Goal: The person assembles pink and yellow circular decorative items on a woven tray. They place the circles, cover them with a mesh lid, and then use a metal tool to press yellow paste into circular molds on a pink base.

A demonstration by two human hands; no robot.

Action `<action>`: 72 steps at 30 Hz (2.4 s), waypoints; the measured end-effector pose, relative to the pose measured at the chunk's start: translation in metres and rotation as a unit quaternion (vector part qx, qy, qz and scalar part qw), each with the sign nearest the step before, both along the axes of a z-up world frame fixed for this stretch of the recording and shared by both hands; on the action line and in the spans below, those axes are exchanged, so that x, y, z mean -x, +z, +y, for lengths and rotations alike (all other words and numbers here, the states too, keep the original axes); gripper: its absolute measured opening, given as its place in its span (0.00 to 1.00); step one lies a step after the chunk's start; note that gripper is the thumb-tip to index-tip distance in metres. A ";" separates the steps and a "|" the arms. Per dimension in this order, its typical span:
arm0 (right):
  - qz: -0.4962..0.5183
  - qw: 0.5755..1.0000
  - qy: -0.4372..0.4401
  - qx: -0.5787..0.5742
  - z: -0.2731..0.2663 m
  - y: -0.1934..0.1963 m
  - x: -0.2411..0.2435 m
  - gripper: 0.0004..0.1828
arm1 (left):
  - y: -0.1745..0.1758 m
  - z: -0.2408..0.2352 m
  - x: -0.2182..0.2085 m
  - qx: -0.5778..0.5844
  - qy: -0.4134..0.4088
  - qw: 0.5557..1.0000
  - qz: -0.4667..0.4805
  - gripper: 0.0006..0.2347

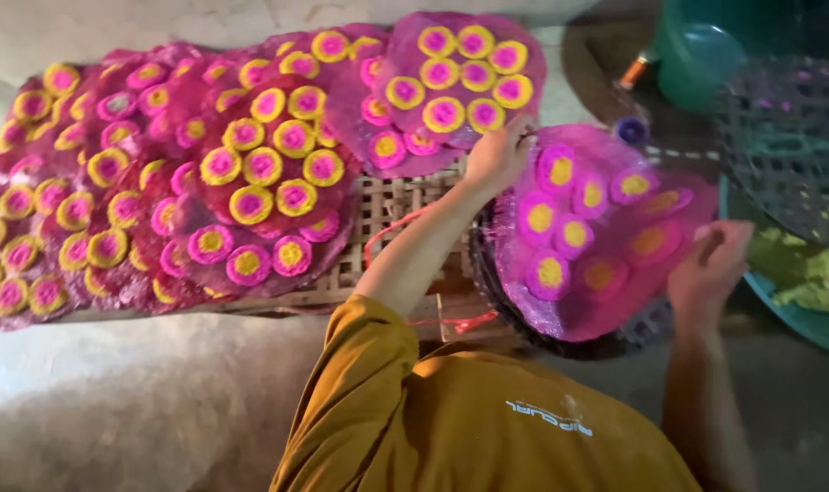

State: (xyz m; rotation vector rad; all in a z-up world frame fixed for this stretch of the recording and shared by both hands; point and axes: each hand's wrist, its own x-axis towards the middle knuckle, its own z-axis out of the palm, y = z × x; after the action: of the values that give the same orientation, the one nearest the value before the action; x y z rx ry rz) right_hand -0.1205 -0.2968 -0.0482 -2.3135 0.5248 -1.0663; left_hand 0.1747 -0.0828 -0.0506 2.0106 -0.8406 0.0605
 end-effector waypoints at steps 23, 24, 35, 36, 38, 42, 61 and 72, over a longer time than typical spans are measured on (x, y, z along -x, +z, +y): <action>0.220 0.955 0.152 -0.126 0.071 0.039 -0.032 0.11 | -0.009 0.353 -0.027 -0.070 0.286 0.952 -0.085 0.07; 0.238 0.964 0.097 -0.076 0.050 0.038 -0.018 0.12 | -0.014 0.323 -0.014 -0.041 0.229 0.972 -0.033 0.09; 0.273 0.949 -0.086 -0.131 -0.049 -0.077 0.093 0.22 | -0.040 0.102 0.088 -0.133 0.021 0.985 0.111 0.22; 0.232 0.944 -0.093 -0.217 -0.050 -0.081 0.095 0.24 | -0.038 0.098 0.092 -0.127 0.024 0.984 0.121 0.21; 0.141 0.909 -0.095 -0.379 -0.047 -0.083 0.088 0.29 | -0.026 0.101 0.099 -0.117 0.038 0.982 0.142 0.18; 0.009 0.863 0.035 -0.504 -0.027 -0.050 0.083 0.26 | 0.027 0.120 0.107 -0.008 0.085 0.913 0.398 0.15; -0.193 0.887 0.008 -0.419 -0.285 0.000 0.121 0.22 | 0.033 -0.206 0.025 0.102 -0.130 0.928 0.335 0.21; -0.144 0.975 0.111 -0.124 -0.186 -0.011 0.026 0.12 | 0.006 -0.035 0.037 0.189 -0.124 0.927 0.299 0.14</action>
State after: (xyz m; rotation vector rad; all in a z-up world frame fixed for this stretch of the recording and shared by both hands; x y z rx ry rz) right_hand -0.1461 -0.4825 -0.0594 -1.9077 0.2613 -1.1311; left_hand 0.1374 -0.1178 -0.0443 1.4228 -0.6171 -0.4798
